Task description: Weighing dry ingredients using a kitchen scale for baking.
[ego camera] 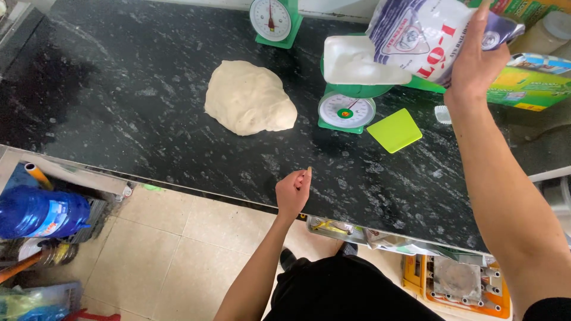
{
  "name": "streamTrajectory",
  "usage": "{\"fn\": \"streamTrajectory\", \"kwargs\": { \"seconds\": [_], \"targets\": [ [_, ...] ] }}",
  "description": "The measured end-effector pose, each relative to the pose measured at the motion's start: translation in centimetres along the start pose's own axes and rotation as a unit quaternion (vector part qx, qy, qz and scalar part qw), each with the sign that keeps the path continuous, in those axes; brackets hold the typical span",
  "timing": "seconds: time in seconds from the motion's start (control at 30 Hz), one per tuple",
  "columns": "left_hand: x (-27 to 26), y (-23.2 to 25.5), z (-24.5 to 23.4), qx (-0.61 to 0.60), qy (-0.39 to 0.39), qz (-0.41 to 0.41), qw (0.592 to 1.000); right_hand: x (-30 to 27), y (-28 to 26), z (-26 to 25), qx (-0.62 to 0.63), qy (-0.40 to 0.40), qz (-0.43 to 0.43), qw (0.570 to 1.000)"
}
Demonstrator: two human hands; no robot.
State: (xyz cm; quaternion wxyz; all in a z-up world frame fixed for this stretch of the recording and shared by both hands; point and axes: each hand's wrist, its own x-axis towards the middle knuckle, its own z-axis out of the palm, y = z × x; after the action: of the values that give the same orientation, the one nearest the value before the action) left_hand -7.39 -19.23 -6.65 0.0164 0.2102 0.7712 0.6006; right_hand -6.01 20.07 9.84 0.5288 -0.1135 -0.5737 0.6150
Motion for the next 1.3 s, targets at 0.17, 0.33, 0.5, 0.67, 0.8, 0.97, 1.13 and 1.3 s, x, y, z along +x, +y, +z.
{"fn": "streamTrajectory", "kwargs": {
  "seconds": [0.17, 0.33, 0.5, 0.67, 0.8, 0.97, 1.13, 1.3],
  "targets": [
    [0.0, 0.2, 0.0, 0.016, -0.012, -0.006, 1.000, 0.5, 0.2, -0.3, -0.059, 0.006, -0.019, 0.998],
    [0.0, 0.0, 0.0, 0.021, -0.025, -0.030, 0.999, 0.7, 0.2, -0.3, -0.096, 0.023, -0.023, 0.995],
    [-0.1, -0.4, 0.2, 0.005, -0.008, -0.005, 1.000, 0.9, 0.8, -0.6, -0.037, 0.028, -0.002, 0.999],
    [-0.1, -0.5, 0.3, 0.017, -0.014, -0.017, 1.000, 0.7, 0.6, -0.7, -0.047, 0.032, -0.011, 0.998],
    [0.0, -0.8, 0.5, 0.017, -0.007, -0.011, 1.000, 0.6, 0.5, -0.7, -0.021, 0.029, 0.004, 0.999],
    [0.0, -0.8, 0.4, 0.017, -0.010, -0.007, 1.000, 0.6, 0.8, -1.0, -0.037, 0.010, -0.024, 0.999],
    [0.1, -1.0, 0.4, 0.035, -0.017, -0.004, 0.999, 0.2, 0.4, -0.8, -0.035, -0.015, -0.026, 0.999],
    [0.0, -1.0, 0.4, 0.021, -0.012, -0.008, 1.000, 0.2, 0.2, -0.5, -0.007, -0.008, -0.018, 1.000]
  ]
}}
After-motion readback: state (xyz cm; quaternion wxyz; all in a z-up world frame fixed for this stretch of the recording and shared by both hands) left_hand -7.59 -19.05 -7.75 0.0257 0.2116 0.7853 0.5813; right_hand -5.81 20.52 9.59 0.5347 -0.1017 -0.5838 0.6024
